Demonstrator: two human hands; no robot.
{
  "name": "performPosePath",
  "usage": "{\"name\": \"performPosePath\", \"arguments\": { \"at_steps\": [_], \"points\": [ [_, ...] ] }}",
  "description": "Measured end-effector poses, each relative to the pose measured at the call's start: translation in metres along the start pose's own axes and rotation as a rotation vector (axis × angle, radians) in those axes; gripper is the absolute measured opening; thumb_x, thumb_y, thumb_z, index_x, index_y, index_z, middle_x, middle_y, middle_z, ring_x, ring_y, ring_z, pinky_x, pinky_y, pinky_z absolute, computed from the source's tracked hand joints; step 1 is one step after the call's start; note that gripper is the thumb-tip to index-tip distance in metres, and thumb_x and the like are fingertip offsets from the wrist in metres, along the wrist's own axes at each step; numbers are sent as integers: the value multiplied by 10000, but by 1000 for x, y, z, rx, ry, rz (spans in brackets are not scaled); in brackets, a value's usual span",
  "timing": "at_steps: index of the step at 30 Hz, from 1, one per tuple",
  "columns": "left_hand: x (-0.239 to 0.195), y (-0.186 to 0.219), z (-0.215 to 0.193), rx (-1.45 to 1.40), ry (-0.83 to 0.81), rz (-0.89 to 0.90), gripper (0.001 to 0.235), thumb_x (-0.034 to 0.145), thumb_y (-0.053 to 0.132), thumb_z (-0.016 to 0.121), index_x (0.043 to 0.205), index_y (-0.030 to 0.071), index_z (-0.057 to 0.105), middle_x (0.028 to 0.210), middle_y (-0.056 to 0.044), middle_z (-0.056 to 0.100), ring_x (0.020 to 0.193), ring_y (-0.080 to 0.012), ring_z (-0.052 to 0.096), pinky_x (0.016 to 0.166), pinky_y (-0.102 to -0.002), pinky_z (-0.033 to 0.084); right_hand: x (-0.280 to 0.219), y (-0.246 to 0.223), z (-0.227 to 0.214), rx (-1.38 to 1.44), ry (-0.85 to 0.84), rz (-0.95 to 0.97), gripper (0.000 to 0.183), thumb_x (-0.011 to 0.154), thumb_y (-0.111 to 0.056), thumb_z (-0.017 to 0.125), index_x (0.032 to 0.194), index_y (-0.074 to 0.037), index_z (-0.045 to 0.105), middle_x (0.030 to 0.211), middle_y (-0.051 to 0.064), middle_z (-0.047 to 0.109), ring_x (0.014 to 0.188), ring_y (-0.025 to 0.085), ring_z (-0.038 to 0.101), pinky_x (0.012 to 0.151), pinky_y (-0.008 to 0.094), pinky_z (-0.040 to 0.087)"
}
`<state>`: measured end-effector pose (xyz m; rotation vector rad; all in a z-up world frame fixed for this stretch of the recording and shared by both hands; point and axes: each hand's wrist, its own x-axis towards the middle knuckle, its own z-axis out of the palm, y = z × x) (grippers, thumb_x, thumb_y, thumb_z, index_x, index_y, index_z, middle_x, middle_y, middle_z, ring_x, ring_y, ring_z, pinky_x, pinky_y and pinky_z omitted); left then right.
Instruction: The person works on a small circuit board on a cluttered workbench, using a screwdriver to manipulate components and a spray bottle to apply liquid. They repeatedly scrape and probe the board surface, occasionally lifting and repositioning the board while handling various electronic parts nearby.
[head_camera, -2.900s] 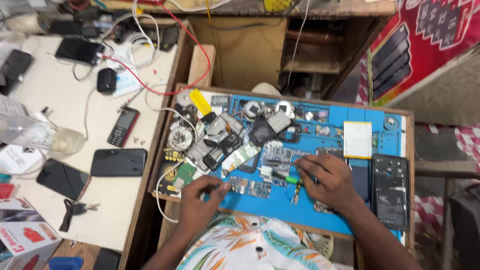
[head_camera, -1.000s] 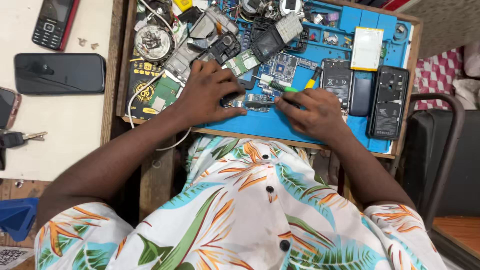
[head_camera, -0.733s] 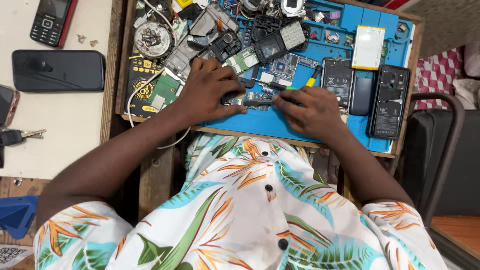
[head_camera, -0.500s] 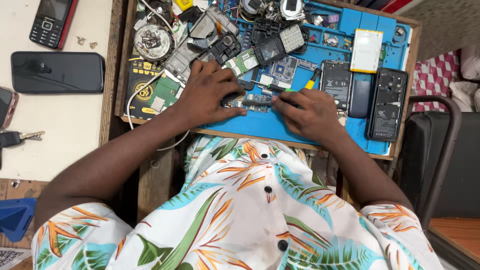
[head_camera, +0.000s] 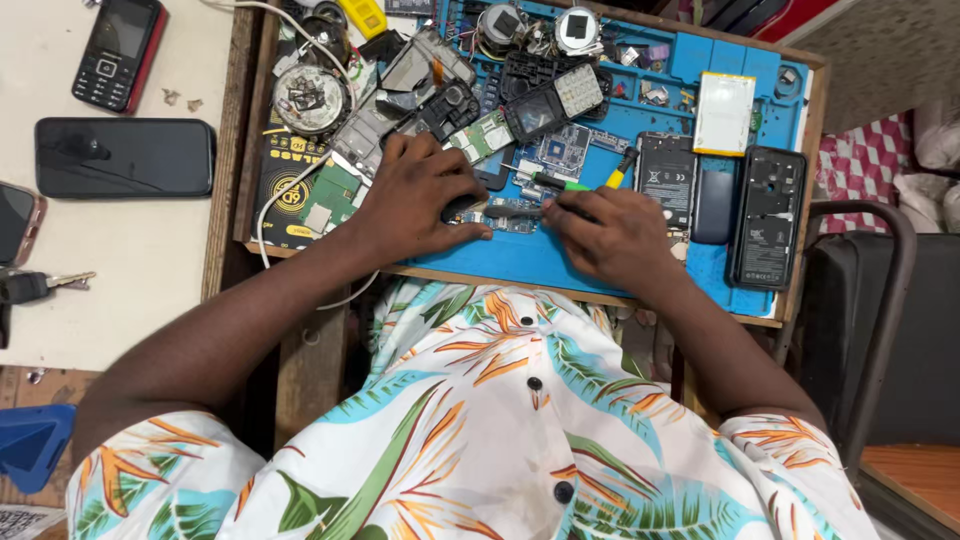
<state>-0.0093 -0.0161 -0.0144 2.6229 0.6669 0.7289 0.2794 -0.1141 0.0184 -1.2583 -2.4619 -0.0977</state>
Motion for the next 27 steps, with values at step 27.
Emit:
{"name": "performPosePath", "arguments": {
  "at_steps": [27],
  "points": [
    [-1,1,4,13,1,11,458,794,610,766,972,188,749,1009,-27,614,1040,-279,509,922,-480,331,5,18,-6,-206,133,-18,260,838,-172,765,1084,-116,699,1126,17,705,1091,284,723,935,455,551]
  ]
}}
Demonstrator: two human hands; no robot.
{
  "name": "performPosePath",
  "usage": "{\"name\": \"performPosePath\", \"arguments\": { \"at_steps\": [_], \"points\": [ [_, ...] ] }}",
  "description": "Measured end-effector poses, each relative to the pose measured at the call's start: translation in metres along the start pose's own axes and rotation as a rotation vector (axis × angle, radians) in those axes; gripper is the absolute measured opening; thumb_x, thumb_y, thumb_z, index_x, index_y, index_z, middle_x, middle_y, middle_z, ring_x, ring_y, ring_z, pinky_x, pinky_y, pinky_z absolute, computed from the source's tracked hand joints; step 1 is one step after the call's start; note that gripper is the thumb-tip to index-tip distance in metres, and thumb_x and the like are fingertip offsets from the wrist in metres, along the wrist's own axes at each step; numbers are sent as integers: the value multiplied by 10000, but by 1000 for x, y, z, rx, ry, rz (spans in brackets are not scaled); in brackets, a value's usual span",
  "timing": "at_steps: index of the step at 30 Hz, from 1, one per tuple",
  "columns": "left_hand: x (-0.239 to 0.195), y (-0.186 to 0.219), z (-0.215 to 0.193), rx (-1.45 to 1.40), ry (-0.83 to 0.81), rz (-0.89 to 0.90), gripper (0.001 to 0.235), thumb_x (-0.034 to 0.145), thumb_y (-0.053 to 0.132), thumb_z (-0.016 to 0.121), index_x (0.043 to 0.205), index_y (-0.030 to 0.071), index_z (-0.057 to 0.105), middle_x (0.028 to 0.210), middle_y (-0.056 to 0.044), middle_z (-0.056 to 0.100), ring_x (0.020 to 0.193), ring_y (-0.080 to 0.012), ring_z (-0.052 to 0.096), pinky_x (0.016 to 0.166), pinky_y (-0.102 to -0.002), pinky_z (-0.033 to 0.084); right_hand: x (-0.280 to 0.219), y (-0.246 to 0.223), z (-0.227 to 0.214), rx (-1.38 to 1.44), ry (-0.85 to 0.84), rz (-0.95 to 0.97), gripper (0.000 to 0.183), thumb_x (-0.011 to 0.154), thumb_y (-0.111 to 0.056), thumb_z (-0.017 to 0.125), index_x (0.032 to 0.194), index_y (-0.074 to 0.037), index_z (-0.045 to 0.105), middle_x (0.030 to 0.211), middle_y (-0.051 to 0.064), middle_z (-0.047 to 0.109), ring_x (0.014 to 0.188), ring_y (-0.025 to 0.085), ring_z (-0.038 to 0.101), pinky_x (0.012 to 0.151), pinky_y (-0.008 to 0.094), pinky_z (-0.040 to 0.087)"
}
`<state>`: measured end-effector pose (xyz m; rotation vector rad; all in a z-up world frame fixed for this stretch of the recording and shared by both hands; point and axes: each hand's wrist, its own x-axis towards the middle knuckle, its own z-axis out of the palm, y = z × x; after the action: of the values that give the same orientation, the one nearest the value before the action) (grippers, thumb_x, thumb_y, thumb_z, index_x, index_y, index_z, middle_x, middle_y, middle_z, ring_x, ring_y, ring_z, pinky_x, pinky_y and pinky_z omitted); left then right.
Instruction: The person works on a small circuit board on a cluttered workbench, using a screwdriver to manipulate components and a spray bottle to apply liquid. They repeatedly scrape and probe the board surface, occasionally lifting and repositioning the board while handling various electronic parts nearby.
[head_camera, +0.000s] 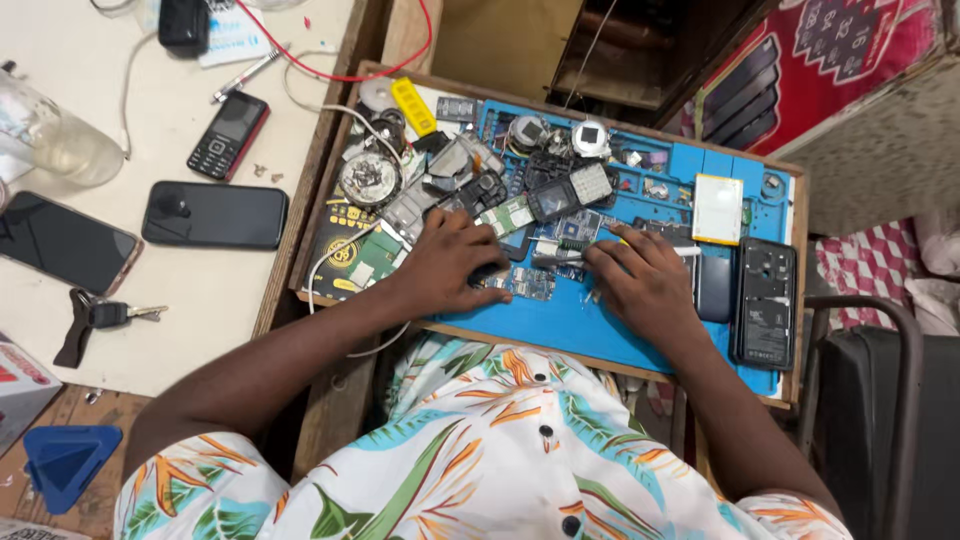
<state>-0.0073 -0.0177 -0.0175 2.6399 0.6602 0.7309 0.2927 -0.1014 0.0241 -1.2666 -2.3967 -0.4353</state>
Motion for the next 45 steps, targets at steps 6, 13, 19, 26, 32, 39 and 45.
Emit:
{"name": "performPosePath", "arguments": {
  "at_steps": [6,13,19,26,32,39,45],
  "points": [
    [1,-1,-1,19,18,19,451,814,603,751,988,187,743,1031,-24,616,1031,-280,503,926,-488,330,-3,-4,-1,128,10,7,256,854,-128,777,1100,-100,714,1099,31,740,922,243,710,803,423,540],
    [1,0,-3,28,11,39,429,806,565,767,965,167,732,994,-40,597,1023,-278,503,915,-487,330,-5,-8,-1,267,-82,-82,250,868,-167,778,1105,-108,725,1031,58,740,785,230,700,642,377,553],
    [2,1,-3,40,38,56,444,802,567,766,952,152,717,993,-44,593,1017,-280,501,913,-485,334,1,-7,-1,188,-80,22,240,877,-184,768,1089,-87,710,1054,67,731,983,262,700,805,413,551],
    [2,2,-4,32,30,47,444,796,555,760,957,144,713,1006,-49,595,1015,-280,499,914,-486,332,-5,-5,0,225,-62,13,258,866,-151,776,1122,-143,739,1047,40,734,863,236,696,701,396,533],
    [3,6,-5,62,41,42,435,787,558,747,911,143,706,976,-55,596,1017,-284,501,924,-501,326,-8,-3,-3,241,-70,-32,374,819,-103,765,1186,-167,732,1123,24,715,803,208,684,658,373,539],
    [1,5,-3,59,30,43,468,794,590,755,911,140,711,940,-68,596,1020,-293,502,932,-526,320,-11,-5,-7,198,-105,-60,383,789,-115,769,1166,-169,735,1095,-6,716,757,195,659,624,368,523],
    [-2,4,-1,86,38,54,517,807,605,768,1006,129,728,974,-44,610,1040,-281,504,951,-521,321,-13,-6,-6,153,-151,-60,377,781,-135,763,1154,-184,733,1104,-16,710,782,191,664,633,371,525]
  ]
}}
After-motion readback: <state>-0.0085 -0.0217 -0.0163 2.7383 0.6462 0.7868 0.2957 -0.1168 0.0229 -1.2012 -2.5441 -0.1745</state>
